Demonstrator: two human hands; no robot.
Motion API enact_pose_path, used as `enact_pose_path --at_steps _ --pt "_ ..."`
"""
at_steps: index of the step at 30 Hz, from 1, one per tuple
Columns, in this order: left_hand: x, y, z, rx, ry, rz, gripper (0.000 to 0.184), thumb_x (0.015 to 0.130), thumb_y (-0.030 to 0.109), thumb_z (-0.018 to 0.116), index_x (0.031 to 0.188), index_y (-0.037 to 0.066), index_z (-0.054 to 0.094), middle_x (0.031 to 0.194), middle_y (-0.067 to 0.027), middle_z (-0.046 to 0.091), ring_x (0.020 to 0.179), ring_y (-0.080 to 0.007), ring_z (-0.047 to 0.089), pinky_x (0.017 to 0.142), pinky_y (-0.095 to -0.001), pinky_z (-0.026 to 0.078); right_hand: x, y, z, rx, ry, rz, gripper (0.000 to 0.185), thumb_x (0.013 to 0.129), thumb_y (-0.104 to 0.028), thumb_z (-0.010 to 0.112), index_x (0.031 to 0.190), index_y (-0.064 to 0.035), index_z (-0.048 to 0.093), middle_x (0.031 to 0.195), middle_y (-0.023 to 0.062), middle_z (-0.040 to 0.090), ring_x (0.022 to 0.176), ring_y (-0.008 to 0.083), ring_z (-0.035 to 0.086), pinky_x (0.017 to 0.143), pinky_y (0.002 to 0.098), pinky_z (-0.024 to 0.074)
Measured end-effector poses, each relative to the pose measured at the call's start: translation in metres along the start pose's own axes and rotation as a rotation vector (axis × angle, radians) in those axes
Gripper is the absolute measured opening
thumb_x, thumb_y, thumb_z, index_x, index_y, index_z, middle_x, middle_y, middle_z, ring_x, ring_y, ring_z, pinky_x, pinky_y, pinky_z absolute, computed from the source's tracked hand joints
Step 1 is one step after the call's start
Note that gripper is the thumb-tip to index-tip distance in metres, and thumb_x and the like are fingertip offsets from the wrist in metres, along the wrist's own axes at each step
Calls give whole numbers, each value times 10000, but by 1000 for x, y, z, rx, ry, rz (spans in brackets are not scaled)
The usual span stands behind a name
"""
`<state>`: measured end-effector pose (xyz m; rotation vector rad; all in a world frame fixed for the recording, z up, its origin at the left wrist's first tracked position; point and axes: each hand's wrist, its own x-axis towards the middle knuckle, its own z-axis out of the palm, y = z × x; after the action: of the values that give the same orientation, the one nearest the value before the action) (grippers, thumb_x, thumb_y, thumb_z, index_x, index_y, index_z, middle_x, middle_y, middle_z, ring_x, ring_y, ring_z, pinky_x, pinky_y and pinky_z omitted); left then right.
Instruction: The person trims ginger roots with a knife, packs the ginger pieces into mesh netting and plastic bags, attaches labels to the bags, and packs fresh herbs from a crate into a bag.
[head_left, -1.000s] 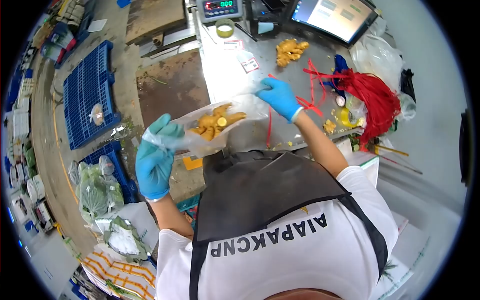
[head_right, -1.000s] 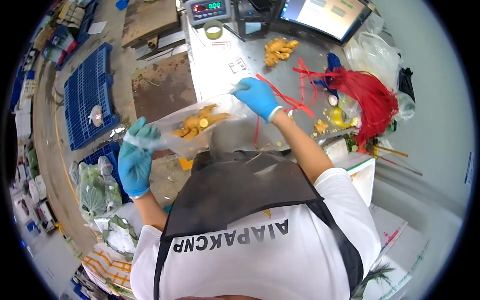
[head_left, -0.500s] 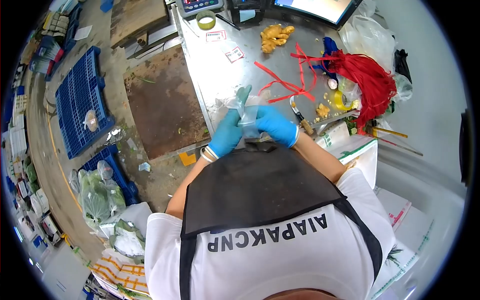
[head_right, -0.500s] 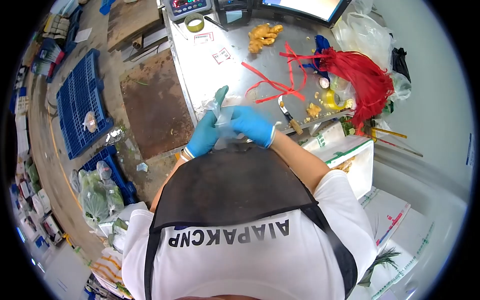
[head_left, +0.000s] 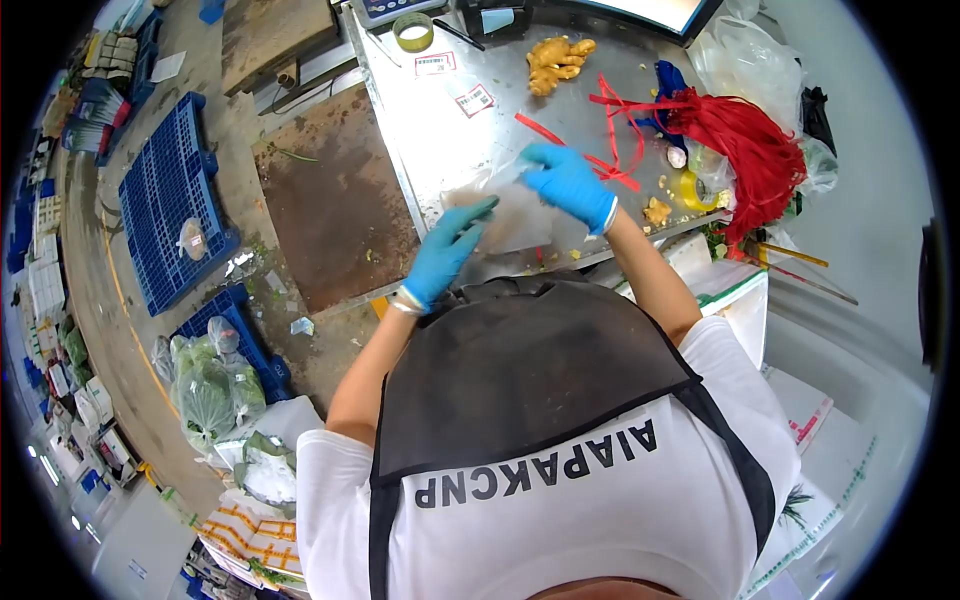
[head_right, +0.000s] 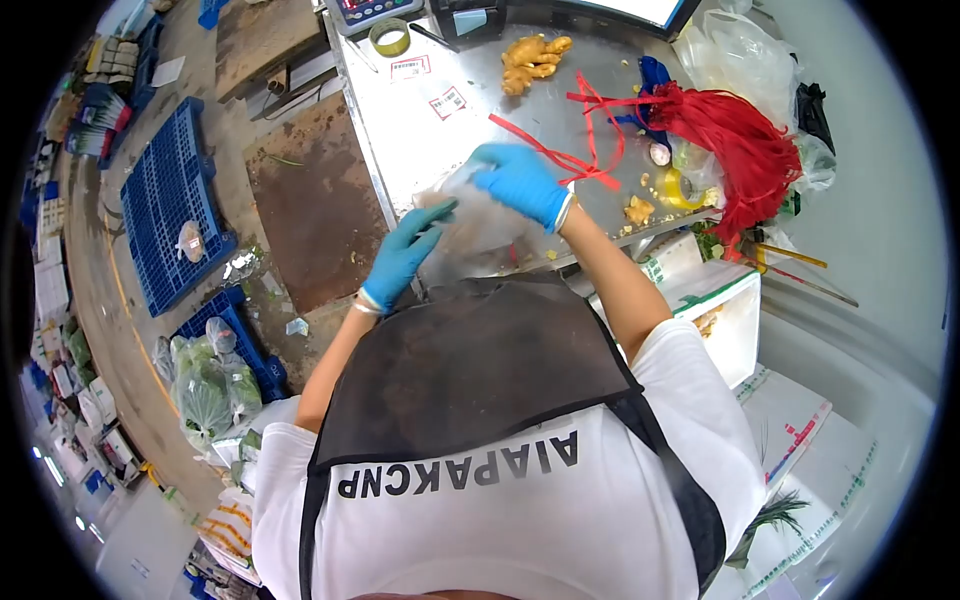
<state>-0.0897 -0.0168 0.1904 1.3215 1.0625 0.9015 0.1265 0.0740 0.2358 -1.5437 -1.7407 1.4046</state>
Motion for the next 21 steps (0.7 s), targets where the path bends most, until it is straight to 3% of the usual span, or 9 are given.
enact_pose_path --at_steps 1,3,5,8,13,14,16,19,21 --pt "7 -5 6 20 10 -115 395 931 127 504 1319 66 551 968 -72 641 846 -139 577 778 -282 473 -7 -9 7 -38 -94 -28 233 825 -164 617 983 2 655 694 55 591 615 107 547 572 291 462" --pt "19 -14 22 55 29 -349 414 918 105 482 1326 59 538 995 -84 628 849 -139 578 793 -282 474 -19 -15 24 -188 -88 -182 237 824 -178 620 989 -11 657 684 88 589 601 113 553 564 290 460" --pt "25 -43 36 -289 171 -136 461 876 38 520 1337 48 523 1119 -59 614 942 -128 566 853 -261 460 -30 -21 26 -224 -78 -229 236 819 -186 624 988 -25 660 676 121 585 587 127 563 558 292 460" --pt "25 20 29 -435 167 -259 614 836 -42 572 1424 36 412 1283 -56 560 1137 -147 536 985 -276 417 -42 -29 18 -136 -36 -189 224 809 -190 628 973 -42 663 664 154 579 567 155 574 551 299 460" --pt "28 37 36 -827 138 -161 703 828 -55 583 1474 92 347 1256 -22 559 1077 -118 540 885 -246 460 -43 -18 26 -163 -3 -226 198 806 -180 624 949 -50 667 663 133 586 567 140 568 553 305 462" --pt "30 38 36 -900 132 -154 722 828 -50 589 1485 87 322 1257 -24 553 1069 -118 539 883 -249 462 -42 -17 27 -187 -19 -238 191 797 -185 622 941 -71 674 711 145 607 594 200 590 570 330 479" --pt "32 22 28 -882 28 -187 675 825 -5 620 1451 67 377 1188 -13 579 1036 -126 551 879 -255 465 -38 -14 27 -239 -53 -262 181 778 -197 618 923 -112 686 807 169 650 647 320 633 605 380 511" --pt "31 20 6 -485 -33 -361 477 820 110 680 1270 42 537 1056 -8 612 966 -115 559 831 -266 470 -8 10 22 -133 153 -167 181 774 -178 612 921 -119 699 802 158 668 666 286 652 621 358 523" --pt "27 13 1 -172 -47 -439 322 815 199 712 1068 31 606 935 -23 608 881 -120 556 769 -283 465 32 50 18 240 240 80 199 781 -214 623 940 -130 709 874 140 696 769 284 677 707 356 538"
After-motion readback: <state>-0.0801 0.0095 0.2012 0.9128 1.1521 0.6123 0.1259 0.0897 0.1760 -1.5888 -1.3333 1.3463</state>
